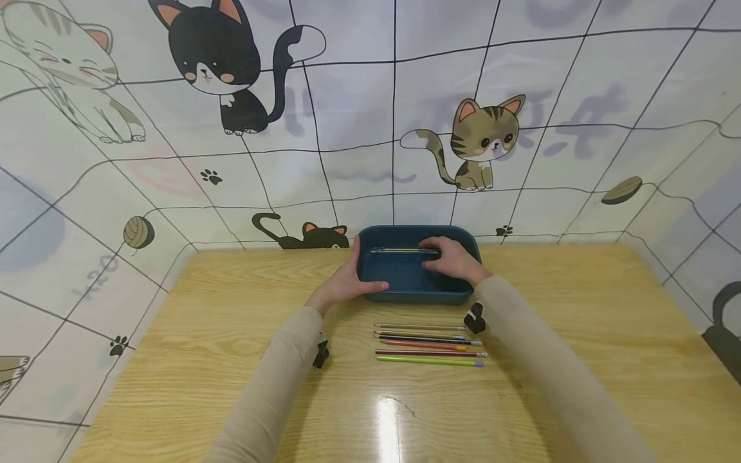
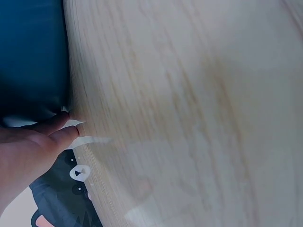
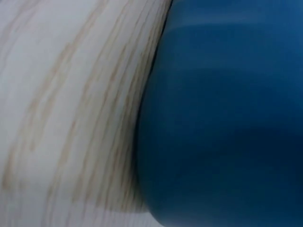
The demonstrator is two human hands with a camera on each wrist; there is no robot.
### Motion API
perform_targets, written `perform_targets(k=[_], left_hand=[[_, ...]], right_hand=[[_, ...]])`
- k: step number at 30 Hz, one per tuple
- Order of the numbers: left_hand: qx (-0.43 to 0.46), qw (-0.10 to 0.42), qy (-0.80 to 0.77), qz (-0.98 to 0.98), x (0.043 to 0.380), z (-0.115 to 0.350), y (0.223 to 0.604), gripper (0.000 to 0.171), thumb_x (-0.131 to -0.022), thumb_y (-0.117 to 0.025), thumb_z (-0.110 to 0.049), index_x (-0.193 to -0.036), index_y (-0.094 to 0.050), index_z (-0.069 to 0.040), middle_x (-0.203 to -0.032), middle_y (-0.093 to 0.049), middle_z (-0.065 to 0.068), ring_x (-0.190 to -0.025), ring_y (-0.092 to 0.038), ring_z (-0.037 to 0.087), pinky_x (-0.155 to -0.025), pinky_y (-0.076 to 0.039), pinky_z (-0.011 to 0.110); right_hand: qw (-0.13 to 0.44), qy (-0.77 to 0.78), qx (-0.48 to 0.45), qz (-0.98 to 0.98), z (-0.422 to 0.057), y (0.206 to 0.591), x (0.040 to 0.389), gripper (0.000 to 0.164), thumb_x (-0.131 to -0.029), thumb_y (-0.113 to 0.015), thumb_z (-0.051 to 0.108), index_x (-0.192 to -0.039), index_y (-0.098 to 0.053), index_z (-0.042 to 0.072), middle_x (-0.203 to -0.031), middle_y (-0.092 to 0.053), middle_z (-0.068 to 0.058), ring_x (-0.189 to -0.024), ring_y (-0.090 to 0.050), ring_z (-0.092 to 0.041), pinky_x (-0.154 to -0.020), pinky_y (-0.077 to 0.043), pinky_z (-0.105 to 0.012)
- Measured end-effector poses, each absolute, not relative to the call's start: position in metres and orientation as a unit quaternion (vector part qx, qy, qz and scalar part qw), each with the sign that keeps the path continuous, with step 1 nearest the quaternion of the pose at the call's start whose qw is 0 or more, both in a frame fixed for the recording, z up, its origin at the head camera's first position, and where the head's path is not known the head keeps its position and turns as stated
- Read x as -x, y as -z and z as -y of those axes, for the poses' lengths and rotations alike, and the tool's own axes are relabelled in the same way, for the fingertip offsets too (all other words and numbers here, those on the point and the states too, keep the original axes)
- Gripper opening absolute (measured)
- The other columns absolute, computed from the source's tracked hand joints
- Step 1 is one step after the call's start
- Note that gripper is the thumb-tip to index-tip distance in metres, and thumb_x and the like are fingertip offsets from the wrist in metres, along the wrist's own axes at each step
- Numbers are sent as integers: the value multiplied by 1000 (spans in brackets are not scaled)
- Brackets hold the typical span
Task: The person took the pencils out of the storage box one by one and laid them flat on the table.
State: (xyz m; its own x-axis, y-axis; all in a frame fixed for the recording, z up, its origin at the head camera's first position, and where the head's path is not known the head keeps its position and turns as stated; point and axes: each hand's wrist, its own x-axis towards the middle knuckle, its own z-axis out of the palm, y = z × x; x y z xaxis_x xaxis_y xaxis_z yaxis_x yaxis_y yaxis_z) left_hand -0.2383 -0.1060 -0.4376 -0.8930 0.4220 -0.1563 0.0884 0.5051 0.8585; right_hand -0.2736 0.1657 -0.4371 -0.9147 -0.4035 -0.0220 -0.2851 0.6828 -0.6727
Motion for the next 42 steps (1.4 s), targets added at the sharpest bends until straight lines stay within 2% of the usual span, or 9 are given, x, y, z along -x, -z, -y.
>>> perform_targets(k=[5, 10, 16, 19, 25, 42], left_hand=[[-151, 174, -475, -849, 238, 106, 435, 122, -82, -78, -34, -152, 21, -22, -160, 13, 5, -145, -2, 27, -113, -15, 46], [-152, 172, -468, -854, 239, 106, 436, 122, -82, -78, -35, -152, 21, -21, -160, 13, 5, -145, -2, 25, -113, -14, 45], [-154, 170, -466, -855, 240, 106, 436, 122, -82, -78, -34, -152, 21, -20, -160, 13, 6, -145, -3, 25, -114, -14, 44], [-155, 171, -465, -855, 239, 106, 436, 122, -82, -78, -34, -152, 21, -20, -160, 13, 6, -145, -3, 25, -114, -14, 44], [-151, 176, -468, -853, 238, 106, 435, 122, -83, -78, -33, -152, 21, -21, -160, 12, 7, -145, -4, 27, -113, -15, 46], [-146, 173, -465, -856, 238, 106, 435, 121, -82, -78, -35, -153, 19, -20, -160, 10, 7, -145, -7, 28, -113, -16, 45]], right_hand=[[93, 335, 188, -919, -164, 437, 275, 48, -89, -66, 8, -134, -52, -4, -135, -50, -23, -125, -45, -38, -101, -36, -52], [99, 333, 185, -919, -164, 438, 276, 43, -88, -65, 4, -129, -56, -5, -129, -55, -23, -119, -50, -38, -97, -40, -51], [86, 342, 219, -910, -168, 440, 276, 30, -85, -64, 0, -115, -64, -5, -105, -64, -18, -96, -60, -32, -83, -48, -45], [86, 342, 231, -907, -168, 441, 276, 25, -85, -62, -3, -110, -64, -4, -98, -64, -16, -89, -61, -29, -79, -49, -43], [97, 332, 218, -913, -165, 440, 275, 28, -85, -60, -7, -113, -63, -7, -100, -63, -18, -90, -61, -31, -81, -49, -45], [108, 355, 205, -906, -164, 435, 272, 28, -86, -61, -7, -114, -64, -5, -98, -64, -14, -89, -61, -28, -79, -50, -42]])
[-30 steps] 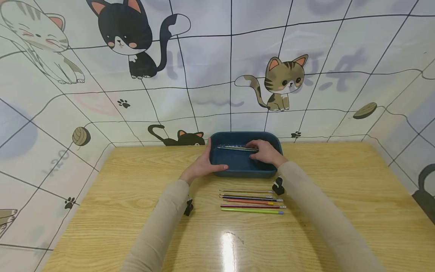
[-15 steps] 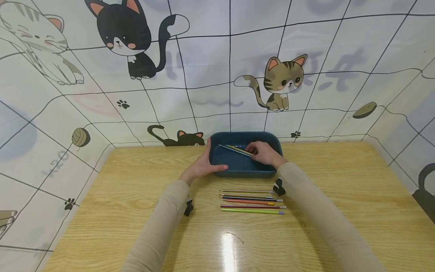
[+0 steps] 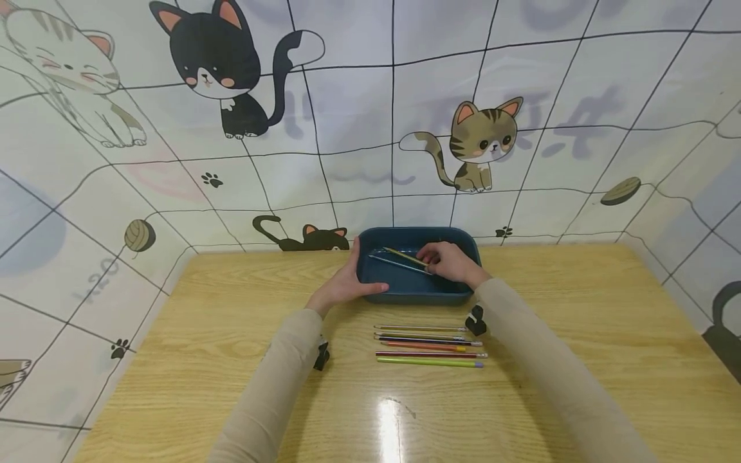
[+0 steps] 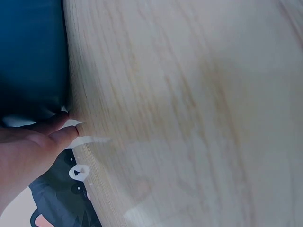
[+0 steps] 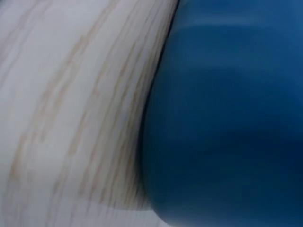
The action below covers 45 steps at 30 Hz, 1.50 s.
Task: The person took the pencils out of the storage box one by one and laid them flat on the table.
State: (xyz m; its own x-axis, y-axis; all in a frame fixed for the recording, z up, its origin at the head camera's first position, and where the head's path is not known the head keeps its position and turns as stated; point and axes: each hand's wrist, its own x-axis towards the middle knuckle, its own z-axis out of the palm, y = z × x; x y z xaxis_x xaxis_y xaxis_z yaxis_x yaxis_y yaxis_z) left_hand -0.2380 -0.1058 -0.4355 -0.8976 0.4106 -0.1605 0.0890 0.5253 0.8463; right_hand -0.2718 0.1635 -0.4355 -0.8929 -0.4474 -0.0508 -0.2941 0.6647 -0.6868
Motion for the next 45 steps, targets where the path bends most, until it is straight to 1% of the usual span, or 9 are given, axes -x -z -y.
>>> perform_targets(k=[5, 10, 16, 23, 28, 32, 37, 45], left_hand=[[-146, 174, -467, -855, 237, 105, 438, 122, -81, -79, -34, -153, 19, -20, -160, 9, 8, -144, -9, 28, -113, -17, 44], [-148, 172, -472, -852, 237, 106, 440, 121, -82, -79, -34, -153, 18, -21, -160, 9, 8, -144, -7, 28, -113, -15, 45], [-147, 175, -475, -850, 235, 106, 438, 121, -82, -79, -32, -153, 19, -20, -160, 10, 8, -144, -7, 29, -113, -16, 45], [-151, 176, -466, -854, 234, 106, 436, 121, -83, -78, -33, -152, 20, -20, -160, 12, 6, -145, -6, 27, -113, -16, 45], [-151, 174, -464, -855, 235, 106, 435, 121, -82, -78, -34, -153, 20, -20, -160, 12, 6, -145, -6, 29, -113, -16, 46], [-151, 174, -463, -856, 236, 106, 435, 122, -82, -79, -35, -153, 20, -20, -160, 12, 7, -145, -6, 29, -113, -16, 47], [-152, 173, -459, -858, 237, 107, 436, 121, -83, -78, -34, -152, 20, -20, -160, 13, 6, -145, -5, 29, -113, -16, 47], [-154, 172, -462, -856, 237, 107, 435, 121, -82, -79, -32, -153, 19, -20, -160, 12, 6, -145, -4, 28, -113, -15, 45]], right_hand=[[99, 358, 218, -903, -166, 432, 266, 28, -86, -62, -5, -114, -65, -4, -96, -64, -12, -88, -61, -25, -78, -50, -41], [79, 367, 236, -896, -171, 423, 255, 27, -86, -62, -6, -113, -65, -3, -94, -64, -11, -87, -61, -24, -78, -49, -42], [64, 384, 252, -886, -175, 418, 244, 25, -87, -63, -5, -111, -67, -1, -94, -65, -11, -86, -62, -23, -79, -49, -42], [72, 403, 268, -872, -175, 410, 228, 24, -88, -64, -4, -112, -66, -1, -93, -65, -7, -84, -61, -21, -77, -50, -40], [76, 417, 282, -861, -177, 406, 217, 24, -89, -63, -4, -113, -66, -1, -94, -64, -11, -83, -60, -20, -74, -50, -36], [80, 428, 288, -853, -180, 404, 208, 24, -90, -64, -3, -113, -66, 0, -94, -64, -12, -83, -59, -20, -72, -50, -33], [85, 433, 291, -849, -183, 402, 199, 24, -89, -65, -3, -113, -67, 2, -92, -64, -7, -81, -58, -20, -70, -49, -31], [90, 444, 303, -838, -192, 400, 182, 23, -91, -64, -2, -113, -67, 3, -95, -64, -14, -82, -57, -19, -68, -49, -29]])
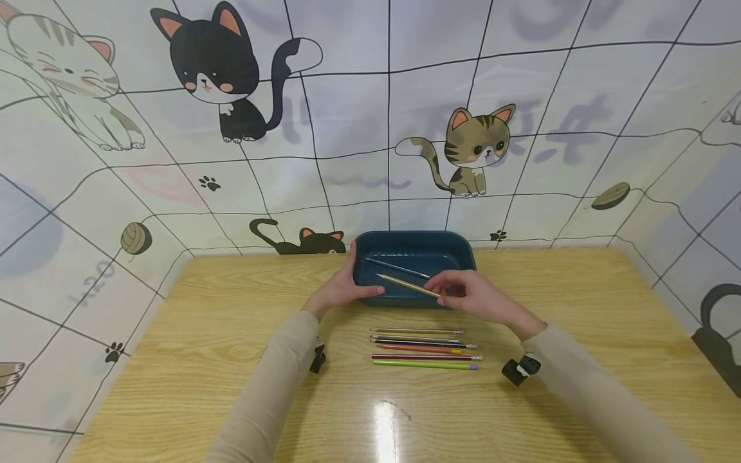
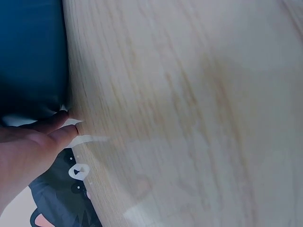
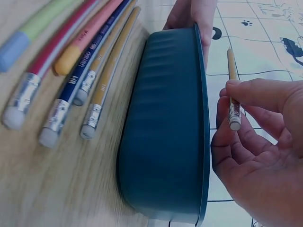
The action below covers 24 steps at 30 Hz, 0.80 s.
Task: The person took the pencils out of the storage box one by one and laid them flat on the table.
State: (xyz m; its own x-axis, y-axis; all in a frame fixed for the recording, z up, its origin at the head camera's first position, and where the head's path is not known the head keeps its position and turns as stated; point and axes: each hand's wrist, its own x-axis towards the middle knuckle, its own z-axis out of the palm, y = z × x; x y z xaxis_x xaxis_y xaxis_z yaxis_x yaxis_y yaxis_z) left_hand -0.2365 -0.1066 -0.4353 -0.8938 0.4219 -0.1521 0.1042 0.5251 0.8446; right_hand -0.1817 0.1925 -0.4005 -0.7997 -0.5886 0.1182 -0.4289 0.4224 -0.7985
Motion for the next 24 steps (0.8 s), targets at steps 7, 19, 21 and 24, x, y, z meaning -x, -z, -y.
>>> perform_targets(k=[7, 19, 21, 24], left_hand=[[-154, 172, -461, -857, 237, 107, 437, 121, -82, -78, -34, -153, 20, -21, -160, 11, 6, -145, -6, 29, -113, -17, 46], [-153, 177, -461, -856, 237, 108, 436, 121, -82, -77, -36, -152, 21, -22, -160, 12, 5, -145, -6, 29, -112, -18, 47], [-153, 176, -460, -857, 238, 107, 437, 121, -82, -77, -36, -152, 20, -21, -160, 12, 5, -145, -6, 29, -113, -17, 47], [-151, 179, -461, -856, 238, 107, 436, 121, -82, -78, -36, -152, 21, -22, -160, 12, 4, -145, -6, 28, -113, -17, 46]], right_hand=[[105, 451, 292, -837, -199, 403, 169, 23, -90, -63, -4, -111, -67, 4, -92, -63, -8, -80, -57, -17, -68, -49, -27], [121, 453, 297, -832, -204, 408, 148, 24, -90, -63, -5, -112, -67, 2, -97, -65, -13, -84, -57, -15, -72, -50, -29], [125, 457, 297, -829, -204, 411, 144, 24, -90, -63, -5, -112, -67, 2, -97, -65, -14, -85, -57, -15, -72, -50, -29], [126, 461, 302, -825, -204, 416, 139, 22, -89, -63, -5, -111, -67, 1, -97, -65, -12, -85, -58, -14, -72, -51, -28]])
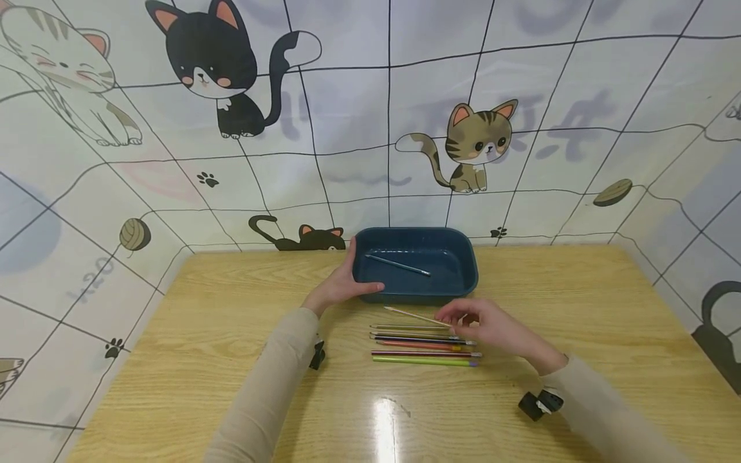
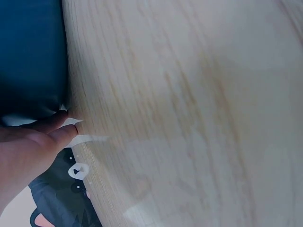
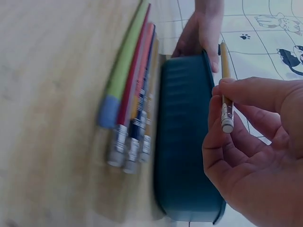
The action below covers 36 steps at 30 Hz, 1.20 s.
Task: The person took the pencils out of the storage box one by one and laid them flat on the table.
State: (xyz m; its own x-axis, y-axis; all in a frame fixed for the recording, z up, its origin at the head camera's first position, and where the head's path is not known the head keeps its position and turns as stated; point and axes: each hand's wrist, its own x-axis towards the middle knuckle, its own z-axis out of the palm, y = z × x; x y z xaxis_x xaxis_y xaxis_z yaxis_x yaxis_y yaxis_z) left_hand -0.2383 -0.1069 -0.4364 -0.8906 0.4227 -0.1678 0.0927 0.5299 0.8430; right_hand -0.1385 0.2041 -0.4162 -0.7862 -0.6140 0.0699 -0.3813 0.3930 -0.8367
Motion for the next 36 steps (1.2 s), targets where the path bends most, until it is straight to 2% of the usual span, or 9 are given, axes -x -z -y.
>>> perform_targets(k=[9, 15, 26, 36], left_hand=[[-149, 179, -464, -855, 239, 105, 435, 121, -82, -78, -36, -152, 20, -23, -160, 13, 3, -145, -4, 26, -113, -17, 46], [-150, 177, -466, -854, 238, 104, 435, 121, -83, -78, -34, -152, 20, -23, -160, 13, 3, -145, -3, 26, -113, -16, 47], [-152, 175, -461, -856, 238, 105, 436, 120, -83, -77, -35, -152, 20, -22, -160, 14, 4, -145, -3, 27, -113, -16, 47], [-149, 174, -457, -859, 237, 105, 438, 120, -83, -76, -37, -152, 21, -23, -160, 13, 3, -145, -3, 26, -113, -15, 47]], right_hand=[[146, 471, 313, -812, -202, 430, 121, 16, -90, -65, 0, -106, -69, 3, -98, -67, -4, -84, -59, -11, -72, -51, -28], [165, 460, 304, -818, -199, 437, 112, 20, -88, -65, -5, -105, -69, 4, -99, -68, -2, -87, -60, -10, -74, -51, -27], [111, 404, 343, -841, -194, 441, 101, 21, -82, -69, -6, -98, -71, 7, -93, -66, 4, -83, -58, -10, -71, -50, -27], [87, 345, 347, -868, -192, 443, 101, 18, -79, -75, -3, -90, -70, 10, -85, -58, 9, -75, -53, -4, -65, -48, -24]])
